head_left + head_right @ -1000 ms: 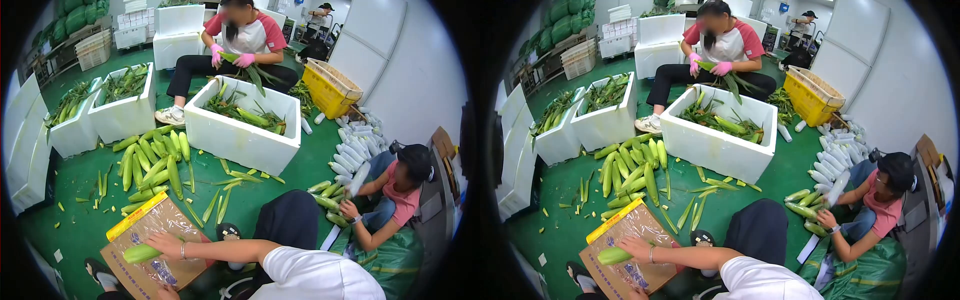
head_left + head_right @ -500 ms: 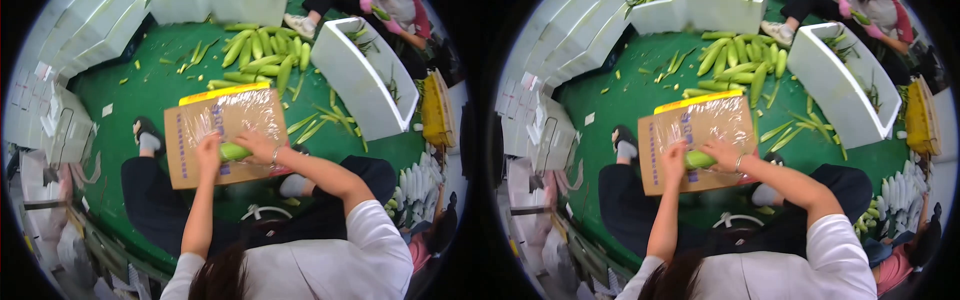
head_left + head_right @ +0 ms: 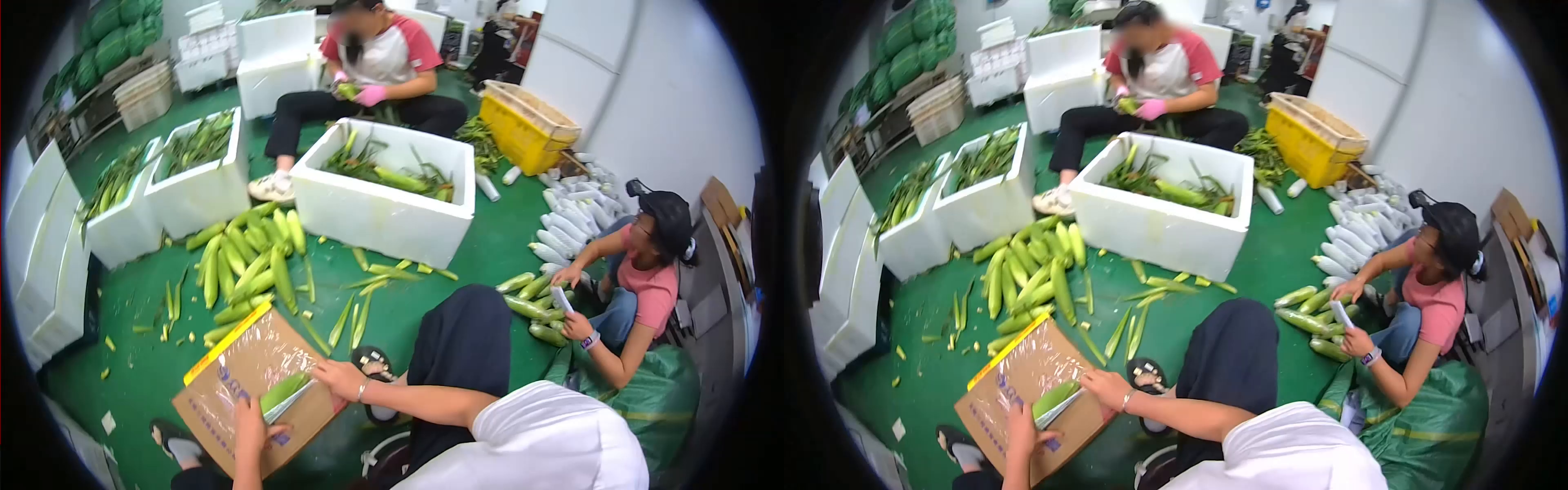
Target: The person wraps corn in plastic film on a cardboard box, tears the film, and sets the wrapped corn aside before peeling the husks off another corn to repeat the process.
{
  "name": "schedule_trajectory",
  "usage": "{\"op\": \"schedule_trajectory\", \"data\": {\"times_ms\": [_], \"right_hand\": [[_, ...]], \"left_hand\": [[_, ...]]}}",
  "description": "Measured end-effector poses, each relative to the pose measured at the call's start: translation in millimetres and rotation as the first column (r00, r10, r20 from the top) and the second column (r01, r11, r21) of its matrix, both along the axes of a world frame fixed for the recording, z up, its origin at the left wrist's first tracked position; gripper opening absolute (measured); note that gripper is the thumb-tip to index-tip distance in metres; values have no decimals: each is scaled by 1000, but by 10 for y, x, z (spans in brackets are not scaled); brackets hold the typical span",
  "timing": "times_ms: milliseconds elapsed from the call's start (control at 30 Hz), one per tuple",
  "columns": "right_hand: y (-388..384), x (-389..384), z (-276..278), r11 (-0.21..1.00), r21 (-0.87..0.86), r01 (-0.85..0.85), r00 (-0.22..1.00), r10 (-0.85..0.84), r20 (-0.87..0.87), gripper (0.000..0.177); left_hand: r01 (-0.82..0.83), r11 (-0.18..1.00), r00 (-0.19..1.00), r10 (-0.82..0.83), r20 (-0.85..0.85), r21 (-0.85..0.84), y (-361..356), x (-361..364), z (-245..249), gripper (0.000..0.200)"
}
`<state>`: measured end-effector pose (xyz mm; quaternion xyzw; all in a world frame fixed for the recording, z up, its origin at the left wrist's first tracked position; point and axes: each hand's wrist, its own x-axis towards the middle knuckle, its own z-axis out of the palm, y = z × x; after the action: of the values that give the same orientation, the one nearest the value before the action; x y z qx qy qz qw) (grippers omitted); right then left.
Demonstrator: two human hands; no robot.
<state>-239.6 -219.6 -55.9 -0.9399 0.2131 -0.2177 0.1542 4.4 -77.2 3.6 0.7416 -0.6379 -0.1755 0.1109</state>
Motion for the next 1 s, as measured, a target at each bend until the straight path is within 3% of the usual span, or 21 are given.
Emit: {"op": "schedule_trajectory", "data": {"times_ms": [67,167,200,233,267,333,433,500,567,633,667,700,733,767,800,833,867,900,933,967,1000], "right_hand": [[-111,1,109,908,310,282,957,-288,-27,25],[104,267,18,843,422,334,888,-432,159,18],[299,238,54,919,283,275,961,-255,-104,13],[602,166,46,930,271,247,962,-268,44,12],[735,76,308,992,111,68,939,-26,-342,27],[1023,18,229,987,148,68,991,-49,-126,71],[728,436,355,969,220,112,990,-90,-107,73],[403,887,163,962,152,225,970,-206,-130,65],[-3,1320,303,964,191,184,918,-99,-383,52],[-256,1686,329,995,37,-97,870,103,-483,39],[-309,1889,277,995,30,-96,874,98,-476,39],[-300,2060,190,895,386,-223,833,381,-402,39],[-239,2110,79,653,687,-319,754,614,-234,40],[-169,2060,-75,650,690,-318,750,618,-237,40],[-145,1999,-181,563,740,-367,737,661,-138,42],[-155,1983,-257,472,776,-419,722,691,-30,44],[-110,1948,-198,471,773,-424,724,690,-23,44],[-39,1868,-133,519,745,-420,672,729,-129,48],[29,1766,-95,563,711,-420,614,754,-234,55],[148,1641,-94,557,713,-425,617,755,-222,55],[286,1501,-112,688,537,-489,667,691,-279,62]], "left_hand": [[28,999,999,-28,17,-34,127,-150,-75,88],[86,995,995,-89,-54,-58,342,-472,-234,89],[110,992,989,-114,-95,-56,422,-548,-267,84],[111,993,988,-114,-105,-31,464,-599,-191,84],[116,993,987,-118,-107,-28,491,-633,-102,67],[121,992,986,-123,-113,-31,481,-565,10,51],[45,993,991,-58,-123,-105,323,-388,7,56],[-179,933,981,192,9,-313,255,-167,-193,61],[-165,921,985,170,-16,-352,197,-158,-167,59],[-116,952,983,151,107,-285,95,-268,89,47],[-72,926,986,122,114,-370,76,-95,-191,83],[-72,925,986,123,116,-374,30,25,-372,83],[-107,922,992,127,29,-373,21,91,-521,83],[-143,919,990,130,-60,-368,45,87,-585,83],[-42,919,994,77,74,-392,45,-109,-143,61],[-37,917,994,75,81,-396,71,-161,-364,61],[-404,861,803,171,-571,-310,160,-199,-803,52],[-625,780,229,176,-957,-6,219,-260,-1036,44],[-463,873,633,203,-747,-156,310,-480,-673,40],[-280,921,907,162,-388,-272,397,-704,-295,36],[-244,956,919,175,-353,-162,471,-849,-137,35]]}}
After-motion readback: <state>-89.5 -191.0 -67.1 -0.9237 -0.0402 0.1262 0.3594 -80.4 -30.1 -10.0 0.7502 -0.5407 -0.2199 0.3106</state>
